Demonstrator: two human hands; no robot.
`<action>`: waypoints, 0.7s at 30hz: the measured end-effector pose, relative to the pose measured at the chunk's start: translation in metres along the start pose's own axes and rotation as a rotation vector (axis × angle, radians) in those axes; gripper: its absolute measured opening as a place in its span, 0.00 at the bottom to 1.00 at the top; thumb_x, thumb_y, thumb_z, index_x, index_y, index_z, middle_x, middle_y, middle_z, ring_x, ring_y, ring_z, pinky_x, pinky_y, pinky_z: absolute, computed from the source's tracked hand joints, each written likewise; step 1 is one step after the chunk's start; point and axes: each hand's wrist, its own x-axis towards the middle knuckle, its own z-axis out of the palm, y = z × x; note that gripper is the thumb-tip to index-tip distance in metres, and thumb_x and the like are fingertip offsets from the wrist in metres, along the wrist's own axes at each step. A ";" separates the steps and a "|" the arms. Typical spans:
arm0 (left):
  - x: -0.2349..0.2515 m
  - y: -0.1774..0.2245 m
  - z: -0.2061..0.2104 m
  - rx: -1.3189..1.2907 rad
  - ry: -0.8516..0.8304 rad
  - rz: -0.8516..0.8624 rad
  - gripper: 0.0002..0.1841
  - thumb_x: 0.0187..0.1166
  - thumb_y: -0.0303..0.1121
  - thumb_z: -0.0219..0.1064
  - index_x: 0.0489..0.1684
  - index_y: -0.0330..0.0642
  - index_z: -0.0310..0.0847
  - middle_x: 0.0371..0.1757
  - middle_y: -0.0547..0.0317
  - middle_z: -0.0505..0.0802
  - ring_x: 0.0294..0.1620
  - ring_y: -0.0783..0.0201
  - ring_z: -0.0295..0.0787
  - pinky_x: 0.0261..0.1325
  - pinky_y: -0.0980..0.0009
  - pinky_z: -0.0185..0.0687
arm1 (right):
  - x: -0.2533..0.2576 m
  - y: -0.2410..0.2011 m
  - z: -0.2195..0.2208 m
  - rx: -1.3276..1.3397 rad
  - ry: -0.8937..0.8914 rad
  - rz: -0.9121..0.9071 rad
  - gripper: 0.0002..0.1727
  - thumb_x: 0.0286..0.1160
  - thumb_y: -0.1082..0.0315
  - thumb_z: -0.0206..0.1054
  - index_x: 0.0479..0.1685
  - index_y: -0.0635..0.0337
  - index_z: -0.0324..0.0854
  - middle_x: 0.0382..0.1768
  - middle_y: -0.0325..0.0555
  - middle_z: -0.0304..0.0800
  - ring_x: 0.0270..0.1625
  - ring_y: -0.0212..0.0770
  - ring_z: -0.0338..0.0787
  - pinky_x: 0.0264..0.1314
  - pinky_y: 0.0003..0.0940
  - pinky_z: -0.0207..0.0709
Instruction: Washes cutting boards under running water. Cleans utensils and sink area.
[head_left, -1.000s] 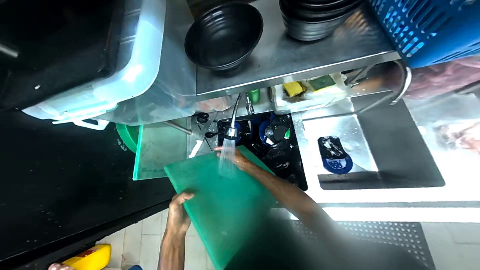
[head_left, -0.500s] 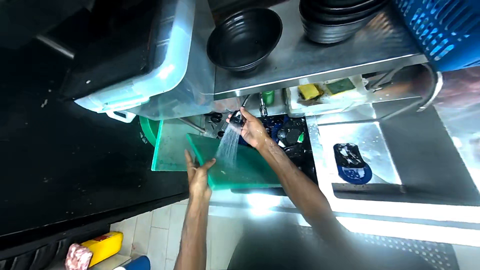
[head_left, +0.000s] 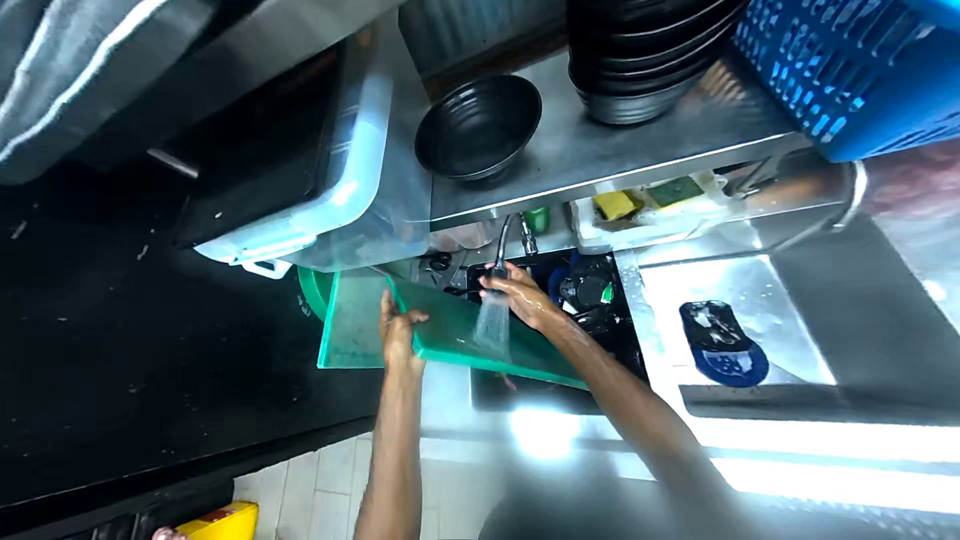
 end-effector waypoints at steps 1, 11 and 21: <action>-0.001 0.000 -0.001 -0.004 0.008 -0.008 0.54 0.52 0.04 0.61 0.92 0.43 0.50 0.80 0.36 0.72 0.63 0.48 0.84 0.48 0.53 0.90 | -0.003 0.012 -0.017 -0.088 -0.020 0.002 0.26 0.76 0.71 0.70 0.73 0.62 0.71 0.53 0.51 0.90 0.51 0.43 0.93 0.59 0.41 0.89; -0.012 0.000 -0.008 -0.193 0.003 -0.255 0.10 0.82 0.25 0.57 0.53 0.29 0.77 0.37 0.40 0.92 0.34 0.53 0.94 0.35 0.56 0.93 | -0.066 0.082 -0.028 -0.752 0.054 0.374 0.47 0.83 0.33 0.56 0.91 0.61 0.59 0.87 0.64 0.64 0.90 0.60 0.63 0.90 0.62 0.56; -0.011 -0.010 -0.025 -0.203 -0.116 -0.191 0.16 0.94 0.38 0.45 0.51 0.41 0.78 0.28 0.60 0.88 0.27 0.69 0.88 0.31 0.71 0.87 | -0.102 0.004 0.136 -0.936 -0.370 -0.469 0.34 0.96 0.46 0.39 0.93 0.55 0.58 0.92 0.51 0.57 0.95 0.48 0.54 0.97 0.47 0.43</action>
